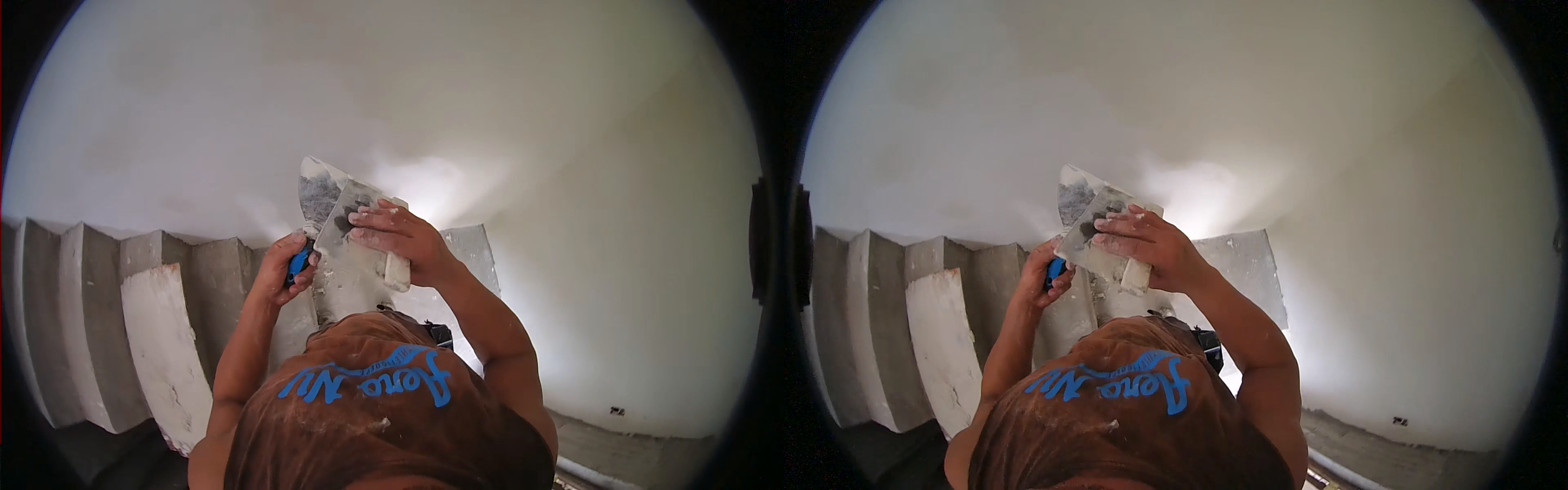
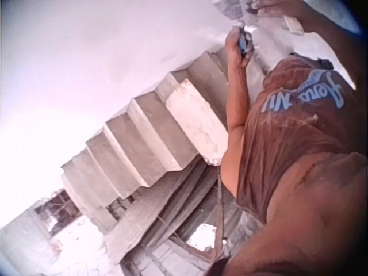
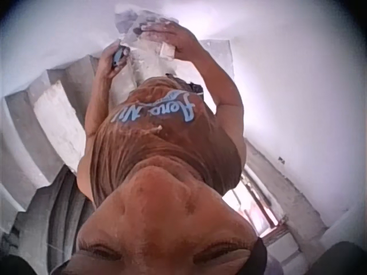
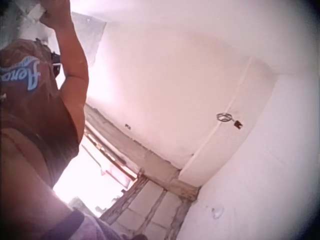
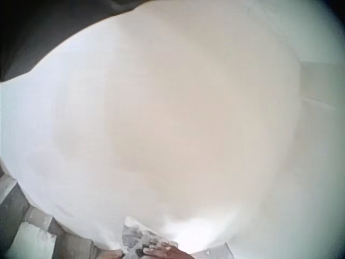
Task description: The person applies plaster to a ceiling using a trowel and a putty knife. They spread the plaster in long strokes, occasionally reloading the trowel from the putty knife while standing on a staircase.
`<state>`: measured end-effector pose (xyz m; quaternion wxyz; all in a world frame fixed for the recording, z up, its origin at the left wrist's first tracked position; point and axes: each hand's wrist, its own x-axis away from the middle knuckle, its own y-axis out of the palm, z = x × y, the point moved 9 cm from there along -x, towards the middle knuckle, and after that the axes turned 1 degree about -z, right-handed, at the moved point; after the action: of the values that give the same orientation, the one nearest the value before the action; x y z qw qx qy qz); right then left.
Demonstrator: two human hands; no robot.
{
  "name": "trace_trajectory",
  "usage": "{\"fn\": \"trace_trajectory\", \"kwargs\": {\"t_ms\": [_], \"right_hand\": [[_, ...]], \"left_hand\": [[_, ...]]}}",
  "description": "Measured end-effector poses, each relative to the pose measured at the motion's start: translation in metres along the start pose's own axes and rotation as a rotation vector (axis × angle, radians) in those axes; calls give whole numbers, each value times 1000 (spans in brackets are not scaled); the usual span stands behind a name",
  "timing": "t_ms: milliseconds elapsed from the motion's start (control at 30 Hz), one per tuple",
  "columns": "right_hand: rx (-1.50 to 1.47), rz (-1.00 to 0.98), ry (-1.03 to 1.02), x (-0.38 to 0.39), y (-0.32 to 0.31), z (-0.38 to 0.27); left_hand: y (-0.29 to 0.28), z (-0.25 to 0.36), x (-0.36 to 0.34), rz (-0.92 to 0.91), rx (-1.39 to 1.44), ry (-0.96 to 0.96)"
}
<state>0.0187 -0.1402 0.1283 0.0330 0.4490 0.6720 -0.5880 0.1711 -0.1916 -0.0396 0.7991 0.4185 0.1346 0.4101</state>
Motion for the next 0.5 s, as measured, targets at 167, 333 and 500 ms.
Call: {"fn": "trace_trajectory", "kwargs": {"t_ms": [167, 333, 500], "right_hand": [[-206, 159, 35, -2, -27, 5], [-1083, 740, 267, 51, -42, 45], [-1096, 1156, 453, 61, -65, 54]], "left_hand": [[-1, -1, -5, 20, 20, -40], [-11, -10, -9, -22, 59, -91], [-17, -26, -15, -109, 231, -194]]}}
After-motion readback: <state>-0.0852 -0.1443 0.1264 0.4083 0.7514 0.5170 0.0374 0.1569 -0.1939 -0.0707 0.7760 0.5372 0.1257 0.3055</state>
